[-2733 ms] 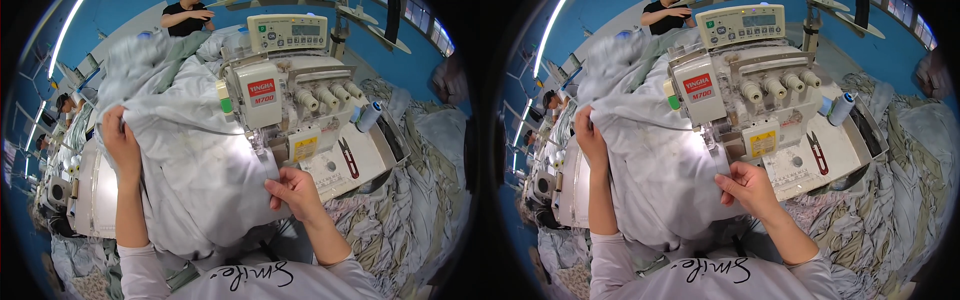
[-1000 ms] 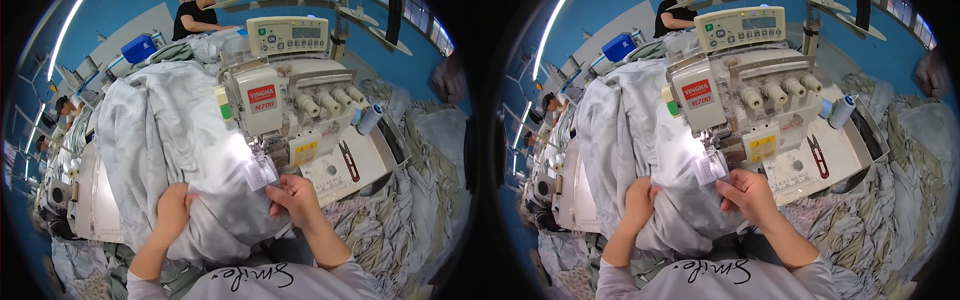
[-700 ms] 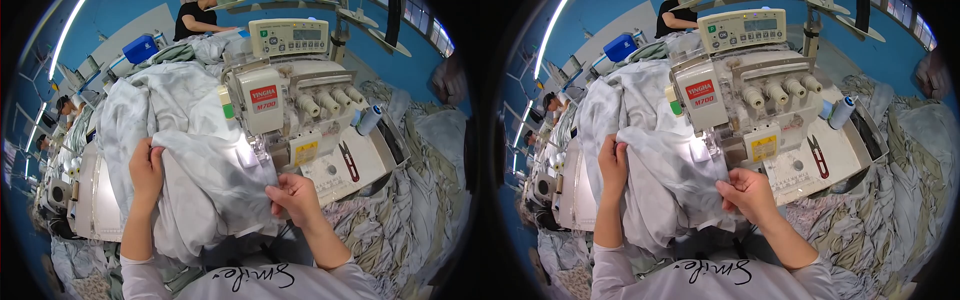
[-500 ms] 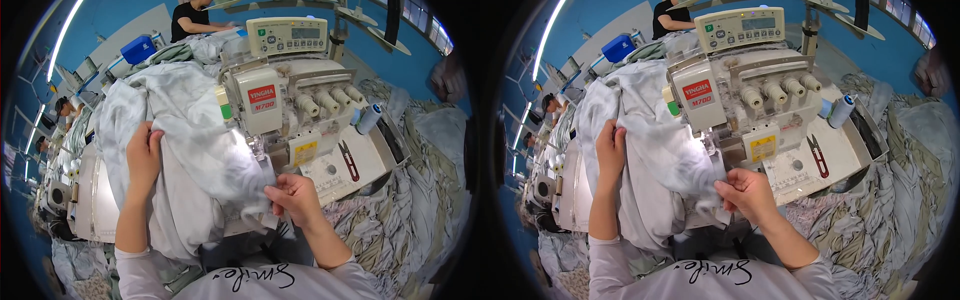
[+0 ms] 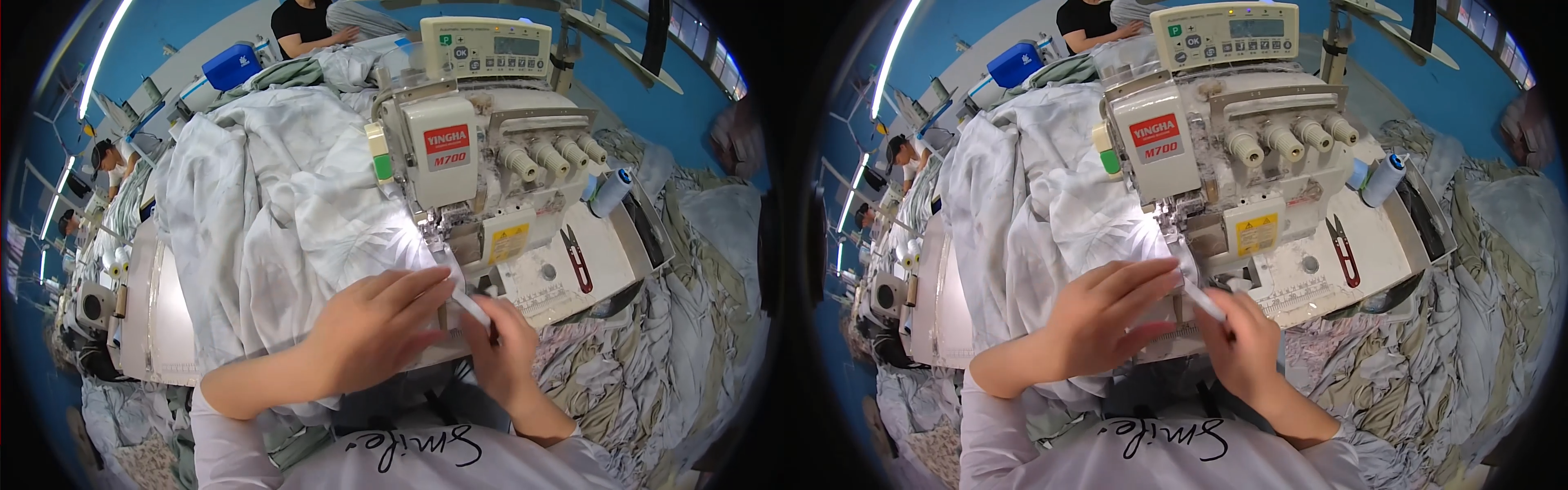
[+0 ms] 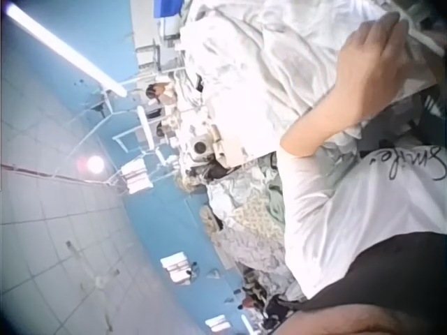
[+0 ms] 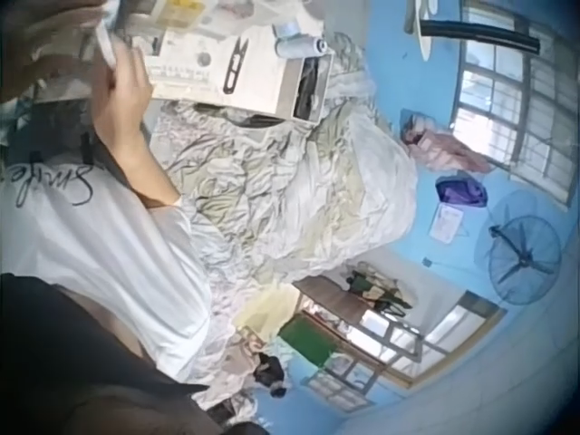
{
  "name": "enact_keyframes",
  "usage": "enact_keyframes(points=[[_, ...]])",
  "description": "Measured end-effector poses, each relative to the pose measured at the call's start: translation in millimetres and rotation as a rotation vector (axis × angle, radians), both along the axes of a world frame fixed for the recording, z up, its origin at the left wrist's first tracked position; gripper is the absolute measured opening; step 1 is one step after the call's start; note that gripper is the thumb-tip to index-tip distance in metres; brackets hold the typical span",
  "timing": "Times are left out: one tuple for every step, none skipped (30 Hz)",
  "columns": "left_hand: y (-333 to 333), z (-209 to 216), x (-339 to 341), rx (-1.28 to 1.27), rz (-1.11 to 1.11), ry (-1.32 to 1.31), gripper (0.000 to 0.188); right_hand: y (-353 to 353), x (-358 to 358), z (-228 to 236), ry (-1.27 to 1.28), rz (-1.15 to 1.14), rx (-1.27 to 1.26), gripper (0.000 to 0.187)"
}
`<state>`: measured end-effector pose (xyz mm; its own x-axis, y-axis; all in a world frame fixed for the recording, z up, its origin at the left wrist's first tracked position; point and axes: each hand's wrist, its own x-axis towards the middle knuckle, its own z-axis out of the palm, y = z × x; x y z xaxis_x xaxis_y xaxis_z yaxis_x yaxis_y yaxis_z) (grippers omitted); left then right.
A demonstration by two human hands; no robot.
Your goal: Sewing fabric pieces together and attaching straps using an industrial sewing machine.
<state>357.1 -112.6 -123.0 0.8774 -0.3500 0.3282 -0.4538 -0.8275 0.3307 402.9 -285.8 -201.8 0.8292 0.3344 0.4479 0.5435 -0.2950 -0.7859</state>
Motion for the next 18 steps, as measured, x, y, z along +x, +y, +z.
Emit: enact_keyframes(points=[[-6,-3,4,0.080,0.019,-0.093,0.038,-6,-6,-7,0.000,0.007,0.000,0.014],[-8,-7,10,0.153,0.024,-0.187,0.034,-16,-10,-17,-0.209,0.151,-0.109,0.016],[-5,-12,14,0.148,0.019,-0.188,0.034,-24,-11,-23,-0.417,0.298,-0.217,0.018],[-2,-19,19,0.143,-0.039,-0.225,0.034,-32,-15,-13,-0.247,0.572,-0.390,0.023],[2,-23,21,0.150,-0.082,-0.262,0.035,-33,-18,1,-0.662,0.465,-0.188,0.022],[3,-26,20,0.153,-0.083,-0.263,0.035,-34,-13,4,-0.637,0.469,-0.025,0.024],[5,-29,18,0.113,-0.073,-0.302,0.031,-33,-6,5,-0.609,0.474,0.144,0.027],[5,-32,16,0.070,-0.067,-0.341,0.027,-24,2,4,-0.609,0.472,0.148,0.027],[6,-34,15,0.075,-0.068,-0.339,0.027,-8,10,0,-0.376,0.247,0.264,0.031],[7,-34,15,0.081,-0.065,-0.342,0.027,1,15,-4,-0.142,0.018,0.367,0.035],[6,-35,14,0.086,-0.062,-0.345,0.027,2,16,-9,-0.143,0.013,0.369,0.035],[3,-38,10,0.087,-0.066,-0.344,0.027,4,16,-15,0.219,0.118,0.417,0.034],[-3,-41,4,0.012,0.029,-0.303,0.029,4,15,-20,0.582,0.229,0.458,0.034],[-6,-44,-2,-0.064,0.125,-0.262,0.030,4,13,-25,0.605,0.255,0.499,0.035],[-8,-43,-5,-0.062,0.124,-0.260,0.030,4,9,-21,0.606,0.255,0.501,0.035],[-10,-41,-9,0.160,0.097,-0.303,0.031,5,2,-12,0.671,0.289,0.566,0.035],[-11,-40,-13,0.381,0.067,-0.342,0.032,6,-1,-8,0.737,0.323,0.630,0.035],[-12,-42,-15,0.381,0.068,-0.339,0.032,7,-1,-9,0.740,0.324,0.630,0.035]])
